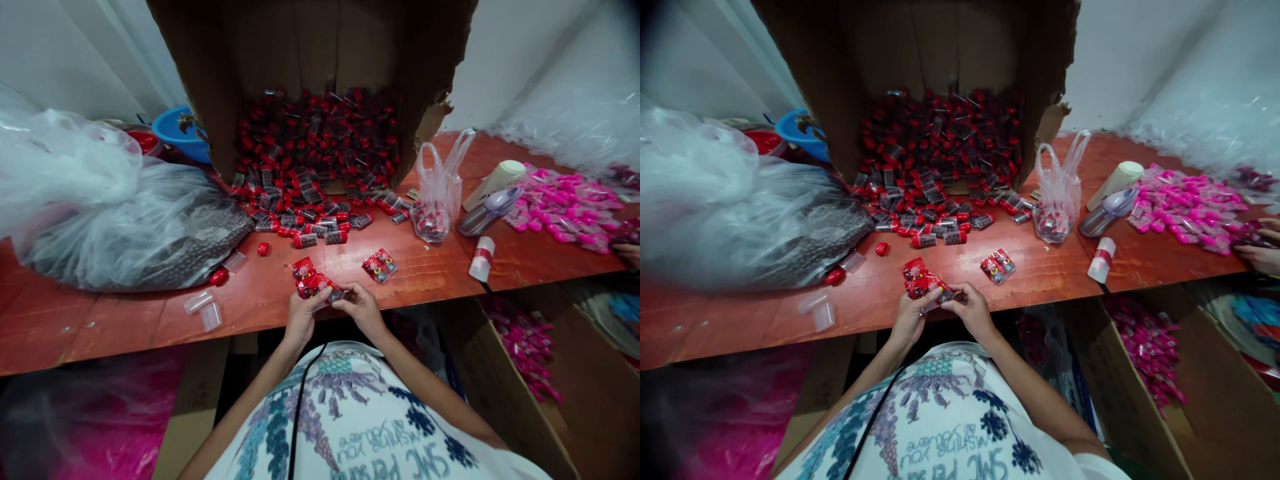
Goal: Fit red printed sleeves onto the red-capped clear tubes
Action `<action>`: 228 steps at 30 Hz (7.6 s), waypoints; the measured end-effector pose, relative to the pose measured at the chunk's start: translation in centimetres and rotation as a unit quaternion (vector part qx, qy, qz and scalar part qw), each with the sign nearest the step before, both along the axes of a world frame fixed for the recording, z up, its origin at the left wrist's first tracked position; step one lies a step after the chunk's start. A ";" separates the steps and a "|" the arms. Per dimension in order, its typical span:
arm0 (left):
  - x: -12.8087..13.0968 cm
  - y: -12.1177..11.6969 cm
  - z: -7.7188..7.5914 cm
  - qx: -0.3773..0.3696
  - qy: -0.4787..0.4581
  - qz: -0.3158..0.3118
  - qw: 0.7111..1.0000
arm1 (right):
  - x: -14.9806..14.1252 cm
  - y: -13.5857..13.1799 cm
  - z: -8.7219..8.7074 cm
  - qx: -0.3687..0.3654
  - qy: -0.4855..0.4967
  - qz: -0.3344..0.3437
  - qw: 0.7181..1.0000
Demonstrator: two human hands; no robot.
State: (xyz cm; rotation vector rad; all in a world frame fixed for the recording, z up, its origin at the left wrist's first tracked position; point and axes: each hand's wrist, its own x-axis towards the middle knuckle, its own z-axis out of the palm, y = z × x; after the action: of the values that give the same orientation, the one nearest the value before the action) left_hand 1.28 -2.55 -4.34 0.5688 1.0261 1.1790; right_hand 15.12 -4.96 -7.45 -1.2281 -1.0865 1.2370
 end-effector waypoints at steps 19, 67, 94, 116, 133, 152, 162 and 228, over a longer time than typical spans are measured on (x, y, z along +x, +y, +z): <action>0.3 -0.3 0.0 -0.017 -0.013 0.021 1.000 | 0.2 -0.8 -0.3 0.133 -0.170 0.000 0.976; -1.8 2.5 -0.2 -0.103 -0.077 0.081 0.988 | 0.0 13.5 3.0 -0.015 -0.545 0.024 0.838; -0.5 5.0 0.0 -0.096 -0.172 0.201 0.959 | 0.2 2.0 2.0 0.219 -0.357 0.111 0.901; 0.1 3.4 0.8 0.029 -0.031 0.122 0.992 | 1.3 1.2 2.9 0.236 -0.392 0.102 0.883; -0.4 2.9 2.3 0.034 -0.059 0.013 0.998 | 1.2 1.0 2.8 0.081 -0.049 0.050 0.994; -0.3 2.6 2.4 0.043 0.078 0.009 0.996 | 0.0 0.1 2.6 0.066 -0.073 -0.029 0.995; -0.3 2.5 2.1 0.046 0.024 -0.049 0.997 | 0.5 0.8 2.3 -0.012 0.086 -0.008 0.996; 2.2 0.8 -0.4 -0.082 -0.080 -0.036 0.993 | 4.6 1.6 0.5 0.016 -0.097 -0.131 0.987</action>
State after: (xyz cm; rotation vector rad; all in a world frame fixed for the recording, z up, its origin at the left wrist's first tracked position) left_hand 3.46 -1.76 -4.70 0.3715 0.9481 1.0483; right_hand 19.68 -3.38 -6.95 -1.4386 -1.0407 0.9122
